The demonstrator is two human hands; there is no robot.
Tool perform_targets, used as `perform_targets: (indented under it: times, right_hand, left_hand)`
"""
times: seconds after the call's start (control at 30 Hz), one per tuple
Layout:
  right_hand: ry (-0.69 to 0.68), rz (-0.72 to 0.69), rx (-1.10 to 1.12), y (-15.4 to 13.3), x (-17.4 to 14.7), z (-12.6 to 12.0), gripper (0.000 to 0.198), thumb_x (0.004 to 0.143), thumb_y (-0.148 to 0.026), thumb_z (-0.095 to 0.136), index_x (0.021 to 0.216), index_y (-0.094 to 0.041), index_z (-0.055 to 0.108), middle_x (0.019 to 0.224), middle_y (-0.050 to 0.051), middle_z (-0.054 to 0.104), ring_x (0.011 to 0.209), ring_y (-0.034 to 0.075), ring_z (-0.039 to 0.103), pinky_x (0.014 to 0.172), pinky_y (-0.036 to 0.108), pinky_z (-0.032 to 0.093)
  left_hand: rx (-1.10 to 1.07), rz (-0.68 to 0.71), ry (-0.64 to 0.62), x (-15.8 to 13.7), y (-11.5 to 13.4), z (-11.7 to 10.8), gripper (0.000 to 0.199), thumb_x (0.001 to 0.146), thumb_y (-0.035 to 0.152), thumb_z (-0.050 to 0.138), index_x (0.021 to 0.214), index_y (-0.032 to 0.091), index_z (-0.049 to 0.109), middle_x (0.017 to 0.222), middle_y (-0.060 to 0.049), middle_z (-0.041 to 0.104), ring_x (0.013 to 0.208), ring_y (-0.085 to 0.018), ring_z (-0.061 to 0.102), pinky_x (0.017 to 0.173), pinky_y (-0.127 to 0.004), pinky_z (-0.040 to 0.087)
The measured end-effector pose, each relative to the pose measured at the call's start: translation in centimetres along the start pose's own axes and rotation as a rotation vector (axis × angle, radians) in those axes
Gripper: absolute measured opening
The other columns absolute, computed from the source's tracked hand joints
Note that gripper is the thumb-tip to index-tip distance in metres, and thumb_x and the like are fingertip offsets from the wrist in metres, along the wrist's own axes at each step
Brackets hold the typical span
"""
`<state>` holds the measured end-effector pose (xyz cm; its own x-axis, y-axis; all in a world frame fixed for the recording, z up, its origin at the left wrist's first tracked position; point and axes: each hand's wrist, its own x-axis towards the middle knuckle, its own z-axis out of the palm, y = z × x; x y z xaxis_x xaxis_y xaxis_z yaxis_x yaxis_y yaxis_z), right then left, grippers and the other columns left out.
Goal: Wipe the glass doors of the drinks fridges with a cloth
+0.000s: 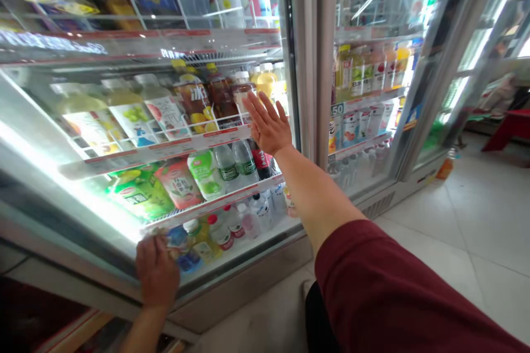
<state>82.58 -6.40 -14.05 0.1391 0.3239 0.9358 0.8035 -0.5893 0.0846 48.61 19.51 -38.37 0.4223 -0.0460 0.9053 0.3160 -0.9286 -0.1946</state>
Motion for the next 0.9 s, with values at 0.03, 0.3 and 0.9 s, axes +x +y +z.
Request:
perform_targets:
  times: [0.03, 0.3, 0.9]
  right_hand:
    - [0.000, -0.002, 0.001, 0.1, 0.0, 0.1, 0.069, 0.108, -0.029, 0.028, 0.177, -0.030, 0.022, 0.180, -0.001, 0.035, 0.172, 0.024, 0.019, 0.140, 0.057, 0.018]
    - [-0.027, 0.001, 0.005, 0.0, 0.1, -0.2, 0.070, 0.107, -0.028, 0.027, 0.177, -0.030, 0.021, 0.181, -0.002, 0.033, 0.172, 0.025, 0.018, 0.140, 0.059, 0.019]
    - [0.017, -0.013, 0.032, 0.2, 0.0, 0.3, 0.070, 0.107, -0.026, 0.029, 0.177, -0.029, 0.021, 0.180, -0.001, 0.036, 0.171, 0.026, 0.022, 0.140, 0.059, 0.017]
  left_hand:
    - [-0.016, -0.012, -0.030, -1.6, 0.0, 0.0, 0.096, 0.095, -0.002, 0.050, 0.178, 0.016, 0.005, 0.177, -0.029, 0.019, 0.166, -0.044, 0.016, 0.130, -0.071, 0.033]
    - [0.022, -0.200, 0.042, 2.3, -4.9, -1.3, 0.099, 0.094, 0.005, 0.051, 0.178, 0.023, 0.002, 0.177, -0.028, 0.020, 0.163, -0.052, 0.024, 0.124, -0.081, 0.033]
    - [-0.177, 0.120, -0.099, 2.9, 11.7, 4.2, 0.083, 0.102, 0.001, 0.043, 0.177, 0.011, 0.010, 0.174, -0.017, 0.037, 0.169, -0.026, 0.013, 0.141, -0.045, 0.018]
